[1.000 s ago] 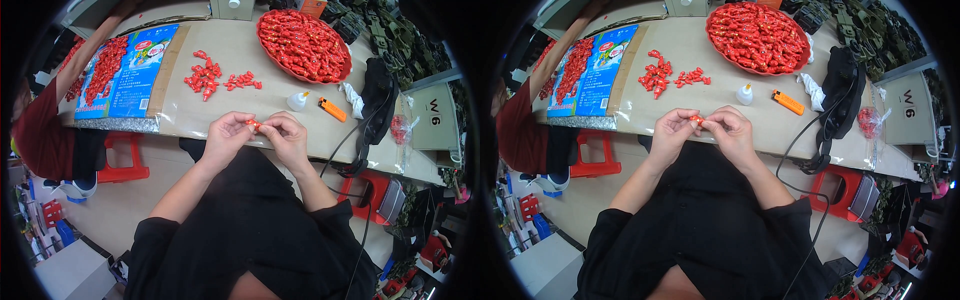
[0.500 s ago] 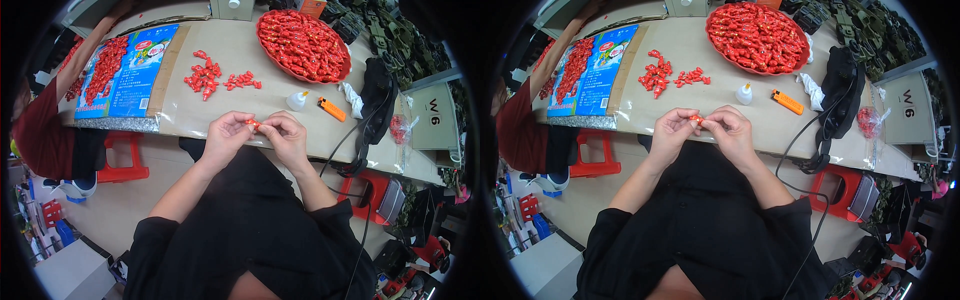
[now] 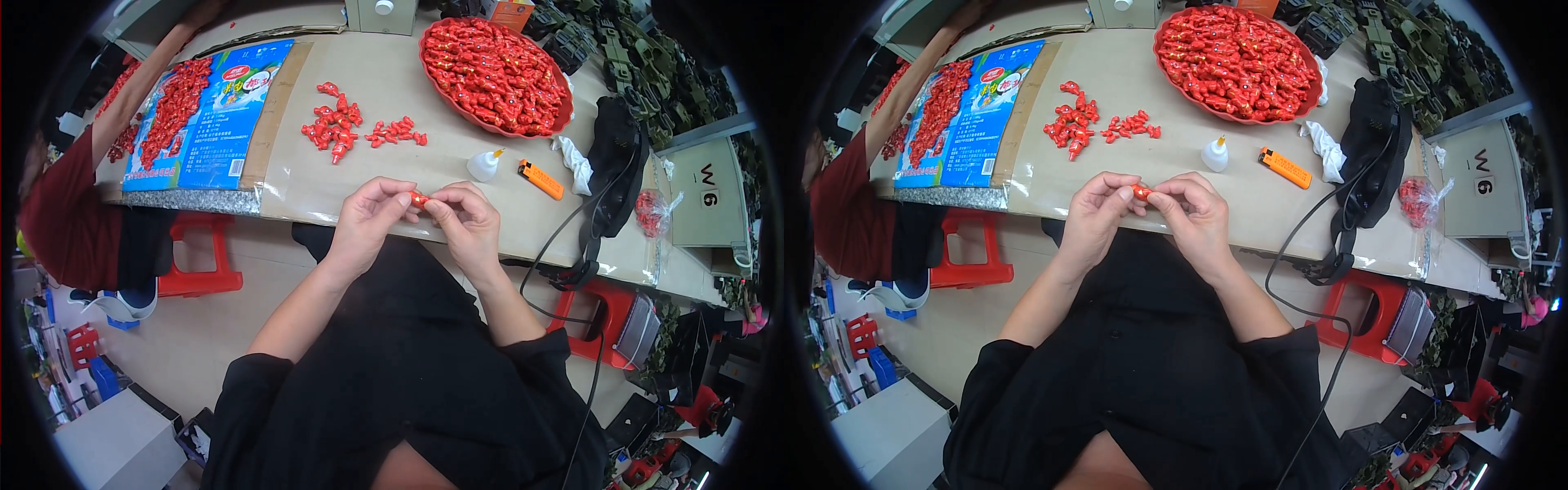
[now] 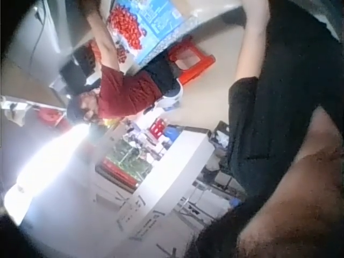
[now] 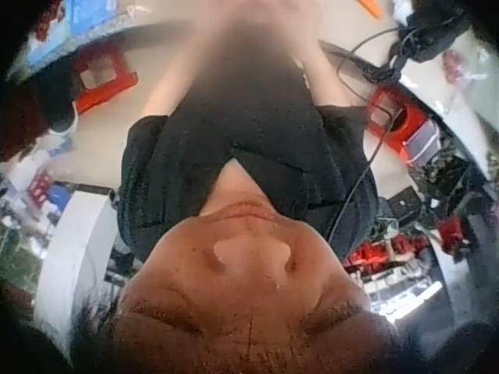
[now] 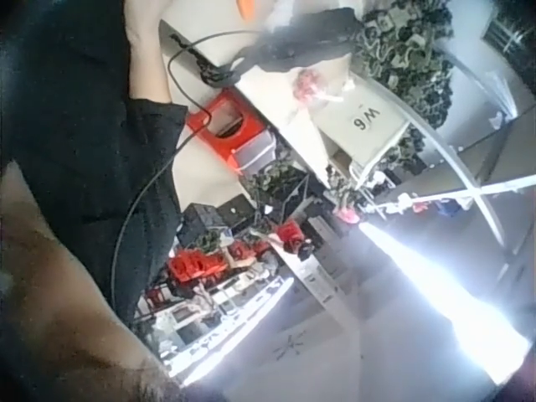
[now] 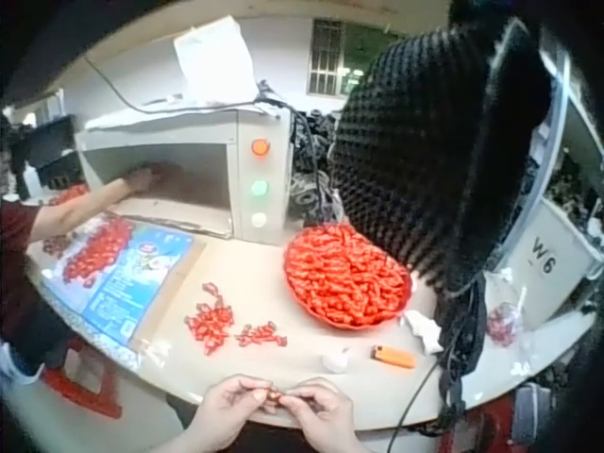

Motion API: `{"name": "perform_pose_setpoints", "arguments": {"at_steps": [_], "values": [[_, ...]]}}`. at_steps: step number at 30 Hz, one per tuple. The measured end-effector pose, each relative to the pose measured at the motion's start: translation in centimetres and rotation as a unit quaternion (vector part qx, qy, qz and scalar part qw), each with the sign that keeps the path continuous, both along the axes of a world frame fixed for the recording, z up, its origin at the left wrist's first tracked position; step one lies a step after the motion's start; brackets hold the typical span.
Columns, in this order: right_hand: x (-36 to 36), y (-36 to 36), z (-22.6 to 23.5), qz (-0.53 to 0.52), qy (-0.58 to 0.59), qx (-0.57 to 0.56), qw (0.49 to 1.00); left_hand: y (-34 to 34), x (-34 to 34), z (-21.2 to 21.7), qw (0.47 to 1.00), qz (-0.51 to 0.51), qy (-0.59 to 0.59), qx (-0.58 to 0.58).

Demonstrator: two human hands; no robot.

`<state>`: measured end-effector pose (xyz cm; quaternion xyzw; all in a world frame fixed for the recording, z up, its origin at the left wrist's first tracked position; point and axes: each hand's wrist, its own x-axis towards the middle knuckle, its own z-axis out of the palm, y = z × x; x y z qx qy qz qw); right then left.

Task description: The person applies glue onto small plastic pieces using a squeeze bottle and fits matching plastic components together by hand.

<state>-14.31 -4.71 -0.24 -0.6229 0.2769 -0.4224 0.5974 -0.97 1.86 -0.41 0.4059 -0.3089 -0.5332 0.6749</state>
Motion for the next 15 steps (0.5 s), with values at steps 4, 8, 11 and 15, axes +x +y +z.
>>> {"name": "perform_pose_setpoints", "arguments": {"at_steps": [4, 8, 11, 15], "values": [[0.11, 0.12, -0.32, 0.013, -0.032, 0.04, 0.999, 0.08, 0.17, -0.03, 1.0, -0.008, 0.005, -0.024], [-0.06, 0.08, -0.11, 0.031, -0.029, 0.012, 0.999, 0.14, 0.15, 0.01, 0.999, -0.001, 0.0, -0.04], [-0.25, -0.06, -0.34, 0.037, -0.011, -0.019, 0.999, 0.22, 0.21, 0.27, 0.999, -0.014, -0.004, -0.036], [-0.27, -0.05, -0.42, 0.038, -0.012, -0.034, 0.999, 0.22, 0.16, 0.27, 0.999, -0.006, -0.008, -0.034]]}}
